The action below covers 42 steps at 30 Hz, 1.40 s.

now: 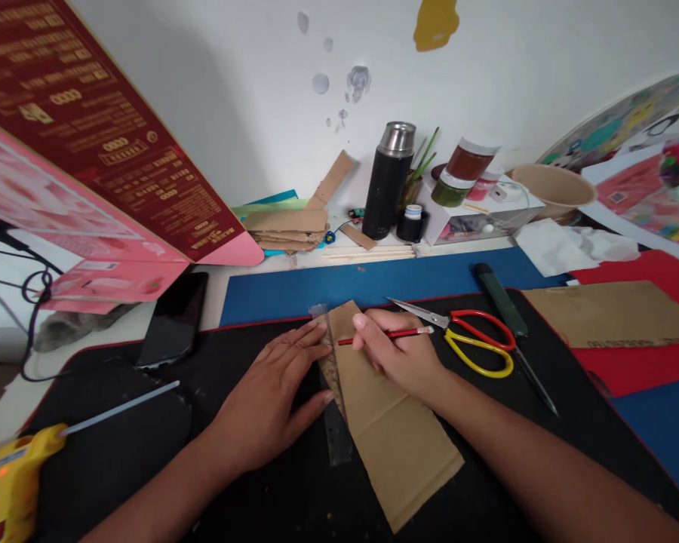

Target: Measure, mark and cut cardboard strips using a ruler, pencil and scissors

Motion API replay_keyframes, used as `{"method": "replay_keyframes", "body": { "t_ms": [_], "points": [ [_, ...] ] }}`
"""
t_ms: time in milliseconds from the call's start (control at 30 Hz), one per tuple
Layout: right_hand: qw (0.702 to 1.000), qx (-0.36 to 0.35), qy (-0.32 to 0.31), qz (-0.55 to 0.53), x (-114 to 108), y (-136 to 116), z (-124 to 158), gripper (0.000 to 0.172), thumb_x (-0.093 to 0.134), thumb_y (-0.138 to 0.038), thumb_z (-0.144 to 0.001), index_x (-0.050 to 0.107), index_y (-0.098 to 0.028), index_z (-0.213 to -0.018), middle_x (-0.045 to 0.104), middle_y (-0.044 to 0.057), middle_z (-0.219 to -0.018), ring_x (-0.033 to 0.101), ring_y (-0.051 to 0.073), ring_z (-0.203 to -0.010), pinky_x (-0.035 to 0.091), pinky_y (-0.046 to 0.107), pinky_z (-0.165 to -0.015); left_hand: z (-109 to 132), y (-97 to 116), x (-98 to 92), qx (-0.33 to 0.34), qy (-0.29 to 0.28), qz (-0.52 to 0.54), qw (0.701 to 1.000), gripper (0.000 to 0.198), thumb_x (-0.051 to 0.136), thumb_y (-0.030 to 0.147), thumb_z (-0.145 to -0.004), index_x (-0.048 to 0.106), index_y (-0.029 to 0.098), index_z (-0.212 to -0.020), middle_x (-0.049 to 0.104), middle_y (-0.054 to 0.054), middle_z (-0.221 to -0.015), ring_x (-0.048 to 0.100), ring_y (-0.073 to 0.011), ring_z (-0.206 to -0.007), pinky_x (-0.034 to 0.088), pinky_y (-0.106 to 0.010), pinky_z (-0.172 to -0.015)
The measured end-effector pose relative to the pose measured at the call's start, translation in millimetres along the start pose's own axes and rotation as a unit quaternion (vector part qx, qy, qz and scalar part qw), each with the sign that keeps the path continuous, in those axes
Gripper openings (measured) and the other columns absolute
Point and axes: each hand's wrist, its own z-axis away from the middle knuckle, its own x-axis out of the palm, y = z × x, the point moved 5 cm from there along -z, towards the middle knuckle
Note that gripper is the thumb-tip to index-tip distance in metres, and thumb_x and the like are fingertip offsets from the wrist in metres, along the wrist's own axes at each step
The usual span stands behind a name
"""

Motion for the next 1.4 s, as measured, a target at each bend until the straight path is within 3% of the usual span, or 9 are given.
{"method": "replay_keyframes", "body": {
  "t_ms": [100,233,467,767,1000,1167,1400],
  "points": [
    [0.997,0.025,0.049,-0.045,-5.7,2.9,-2.2,0.051,0.054,-0.056,-0.109,0.069,-0.022,-0.074,0.049,-0.007,-0.047,0.047,0.012,-0.042,0.037,0.027,-0.048,1.9,-1.1,0.6,-0.003,0.014,-0.012,1.0,0.04,0.061,0.039,-0.107,0.056,0.021,-0.143,0.058,-0.016,-0.158,0.051,-0.0324,-0.15,0.05,-0.059,-0.118],
    [0.994,0.054,0.06,-0.08,-7.4,5.4,-5.1,0.054,0.056,-0.064,-0.105,0.068,-0.022,-0.074,0.049,-0.007,-0.048,0.047,0.012,-0.043,0.038,0.026,-0.049,3.0,-3.0,-1.5,-0.028,0.044,-0.019,0.998,0.038,0.062,0.04,-0.107,0.057,0.022,-0.14,0.064,-0.014,-0.15,0.059,-0.0319,-0.142,0.053,-0.057,-0.114],
    [0.983,0.085,0.082,-0.141,-4.6,10.7,-7.2,0.055,0.063,-0.069,-0.1,0.07,-0.02,-0.075,0.048,-0.006,-0.048,0.048,0.011,-0.042,0.037,0.025,-0.046,1.5,-0.6,-7.1,-0.038,0.075,-0.026,0.996,0.029,0.06,0.035,-0.108,0.059,0.023,-0.134,0.068,-0.012,-0.138,0.063,-0.0313,-0.13,0.055,-0.055,-0.109],
    [0.965,0.109,0.152,-0.183,-4.2,11.7,-6.8,0.057,0.071,-0.073,-0.092,0.07,-0.019,-0.074,0.048,-0.007,-0.049,0.047,0.01,-0.041,0.036,0.022,-0.043,7.3,-6.6,-21.4,-0.089,0.166,-0.033,0.982,0.014,0.056,0.028,-0.108,0.063,0.024,-0.119,0.072,-0.008,-0.112,0.071,-0.026,-0.102,0.059,-0.044,-0.088],
    [0.969,0.101,0.128,-0.185,15.4,3.3,-1.9,0.059,0.069,-0.075,-0.093,0.069,-0.019,-0.073,0.047,-0.006,-0.047,0.046,0.01,-0.04,0.036,0.023,-0.043,4.3,-1.4,-26.7,-0.067,0.187,0.009,0.98,0.012,0.054,0.023,-0.107,0.066,0.022,-0.109,0.075,-0.005,-0.1,0.074,-0.0207,-0.091,0.061,-0.035,-0.082],
    [0.968,0.096,0.122,-0.198,18.4,2.7,-1.6,0.059,0.07,-0.076,-0.091,0.069,-0.019,-0.072,0.046,-0.007,-0.047,0.044,0.01,-0.039,0.036,0.024,-0.043,4.5,9.8,-24.7,0.012,0.155,0.058,0.986,0.018,0.055,0.015,-0.106,0.07,0.022,-0.115,0.079,-0.005,-0.1,0.074,-0.0197,-0.09,0.062,-0.034,-0.081],
    [0.965,0.096,0.133,-0.204,7.5,3.4,-3.8,0.059,0.07,-0.075,-0.091,0.069,-0.019,-0.073,0.048,-0.006,-0.048,0.047,0.01,-0.04,0.036,0.023,-0.045,3.4,26.0,-16.1,0.1,0.047,0.018,0.994,0.025,0.059,0.016,-0.104,0.071,0.021,-0.125,0.078,-0.009,-0.127,0.071,-0.0261,-0.119,0.059,-0.044,-0.099]
  ]
}}
